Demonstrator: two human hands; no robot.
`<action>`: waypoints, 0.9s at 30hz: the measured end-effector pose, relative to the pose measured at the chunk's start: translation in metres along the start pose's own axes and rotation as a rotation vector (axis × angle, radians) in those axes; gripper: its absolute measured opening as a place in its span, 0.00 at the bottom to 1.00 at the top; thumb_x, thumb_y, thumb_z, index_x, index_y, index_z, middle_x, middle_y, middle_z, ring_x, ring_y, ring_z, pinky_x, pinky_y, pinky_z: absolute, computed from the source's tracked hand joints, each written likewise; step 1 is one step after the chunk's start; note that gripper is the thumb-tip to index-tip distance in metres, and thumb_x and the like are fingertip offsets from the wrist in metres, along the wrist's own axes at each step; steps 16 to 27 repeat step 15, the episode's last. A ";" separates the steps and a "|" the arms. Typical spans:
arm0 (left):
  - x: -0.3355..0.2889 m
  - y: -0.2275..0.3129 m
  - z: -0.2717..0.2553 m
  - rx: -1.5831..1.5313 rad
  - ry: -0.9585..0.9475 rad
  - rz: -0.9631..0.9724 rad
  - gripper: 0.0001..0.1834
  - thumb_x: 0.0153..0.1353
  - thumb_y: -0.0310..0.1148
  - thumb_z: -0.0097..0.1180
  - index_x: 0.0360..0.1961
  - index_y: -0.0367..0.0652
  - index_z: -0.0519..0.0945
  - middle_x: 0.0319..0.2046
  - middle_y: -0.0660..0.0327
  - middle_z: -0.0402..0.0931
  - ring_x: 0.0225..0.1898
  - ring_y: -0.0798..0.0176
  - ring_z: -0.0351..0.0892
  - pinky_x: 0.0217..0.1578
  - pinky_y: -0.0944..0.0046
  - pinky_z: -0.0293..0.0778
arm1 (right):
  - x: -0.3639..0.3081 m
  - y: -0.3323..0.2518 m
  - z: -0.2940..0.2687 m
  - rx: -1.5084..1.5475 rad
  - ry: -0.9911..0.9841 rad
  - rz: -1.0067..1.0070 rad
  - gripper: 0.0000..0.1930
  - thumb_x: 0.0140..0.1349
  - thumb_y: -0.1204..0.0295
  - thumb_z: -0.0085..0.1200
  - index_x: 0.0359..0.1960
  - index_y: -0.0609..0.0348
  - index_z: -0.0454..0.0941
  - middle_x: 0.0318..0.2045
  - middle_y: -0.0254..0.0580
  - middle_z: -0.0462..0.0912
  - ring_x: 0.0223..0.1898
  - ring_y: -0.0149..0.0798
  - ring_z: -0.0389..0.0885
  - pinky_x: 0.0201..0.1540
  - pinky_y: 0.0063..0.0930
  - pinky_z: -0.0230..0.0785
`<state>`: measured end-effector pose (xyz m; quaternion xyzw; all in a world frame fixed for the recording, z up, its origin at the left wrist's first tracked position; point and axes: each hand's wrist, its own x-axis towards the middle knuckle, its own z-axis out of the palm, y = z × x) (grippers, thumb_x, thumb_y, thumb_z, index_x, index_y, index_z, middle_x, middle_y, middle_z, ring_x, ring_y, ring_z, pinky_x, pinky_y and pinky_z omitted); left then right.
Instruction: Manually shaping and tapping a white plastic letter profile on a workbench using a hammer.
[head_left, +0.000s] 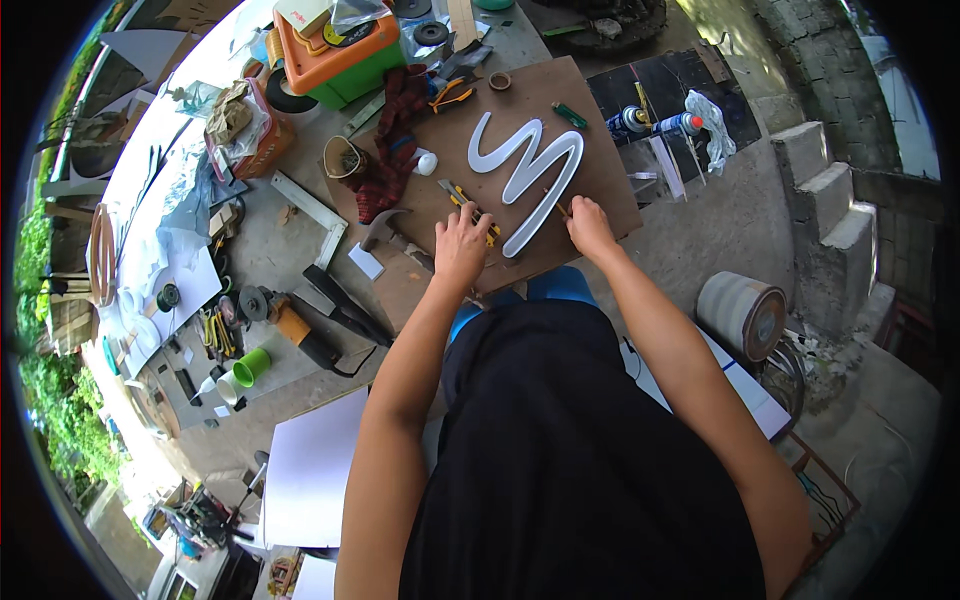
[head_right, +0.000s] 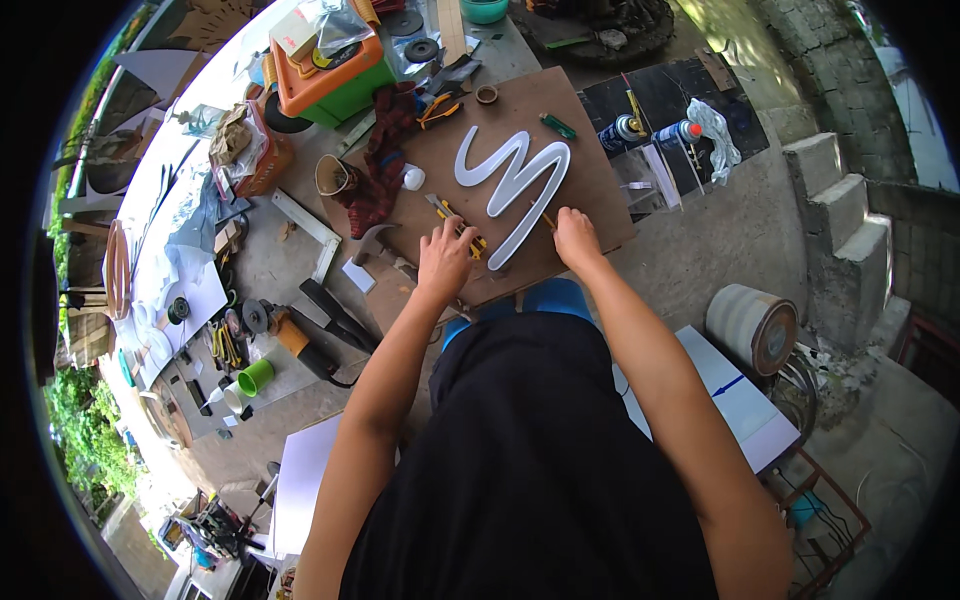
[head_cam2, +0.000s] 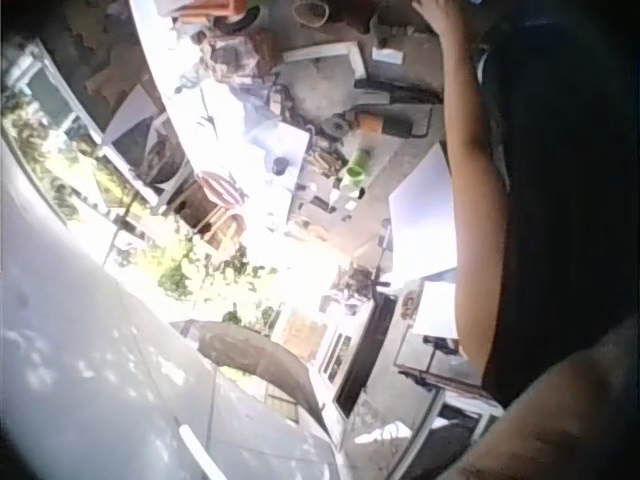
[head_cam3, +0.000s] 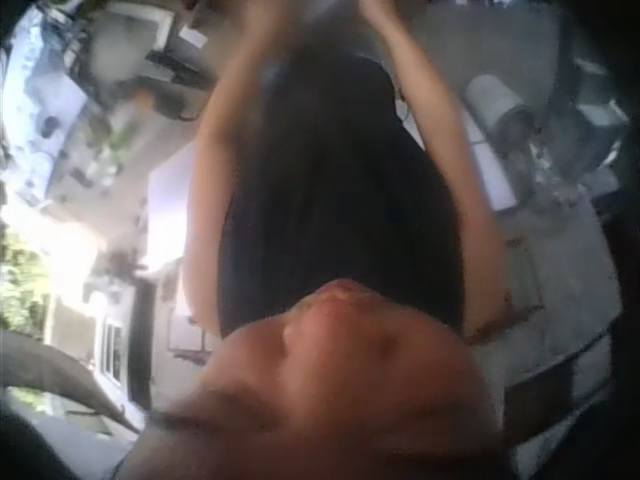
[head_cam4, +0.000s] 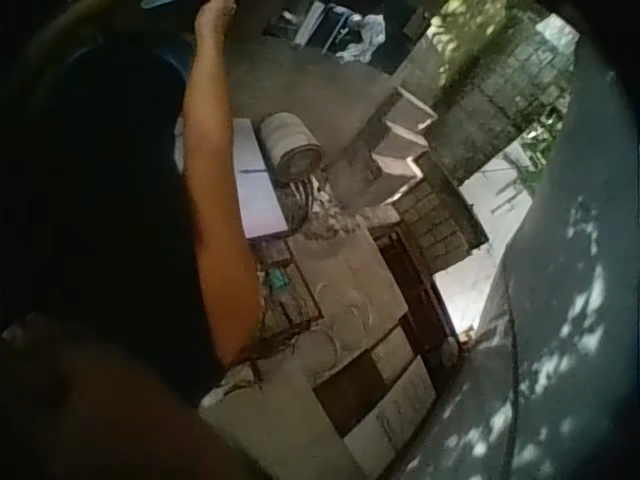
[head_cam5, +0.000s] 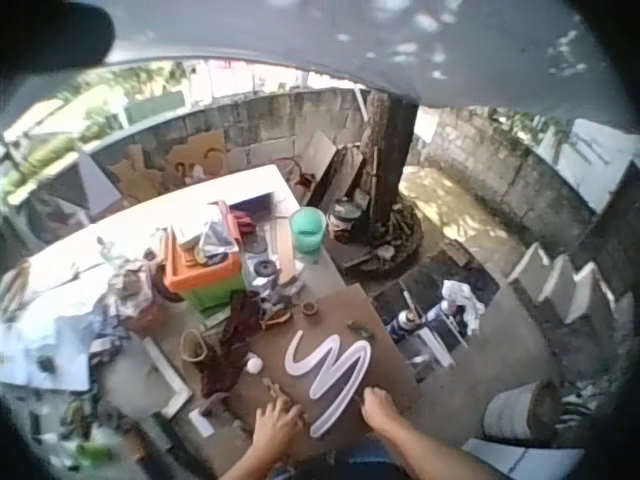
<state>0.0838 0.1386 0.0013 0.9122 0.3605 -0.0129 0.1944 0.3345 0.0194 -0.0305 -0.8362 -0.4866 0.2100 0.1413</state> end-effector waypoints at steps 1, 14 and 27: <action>-0.002 -0.001 0.000 0.000 0.008 0.012 0.26 0.53 0.29 0.65 0.55 0.56 0.80 0.59 0.58 0.71 0.55 0.51 0.75 0.49 0.49 0.70 | 0.002 -0.001 0.000 -0.113 -0.098 0.034 0.09 0.59 0.77 0.60 0.41 0.63 0.79 0.40 0.57 0.85 0.46 0.61 0.83 0.50 0.49 0.77; -0.018 0.023 0.015 -0.279 0.224 -0.216 0.26 0.57 0.36 0.67 0.59 0.51 0.77 0.58 0.53 0.72 0.58 0.47 0.73 0.52 0.44 0.69 | -0.055 -0.068 -0.066 -0.180 -0.432 0.139 0.12 0.54 0.68 0.67 0.39 0.59 0.84 0.39 0.56 0.88 0.46 0.61 0.87 0.52 0.49 0.79; -0.018 0.019 0.014 -0.320 0.211 -0.257 0.27 0.58 0.36 0.66 0.60 0.52 0.76 0.59 0.53 0.71 0.58 0.47 0.73 0.53 0.44 0.69 | -0.055 -0.075 -0.059 -0.110 -0.398 0.110 0.12 0.54 0.67 0.67 0.37 0.57 0.83 0.37 0.54 0.89 0.45 0.61 0.87 0.51 0.49 0.79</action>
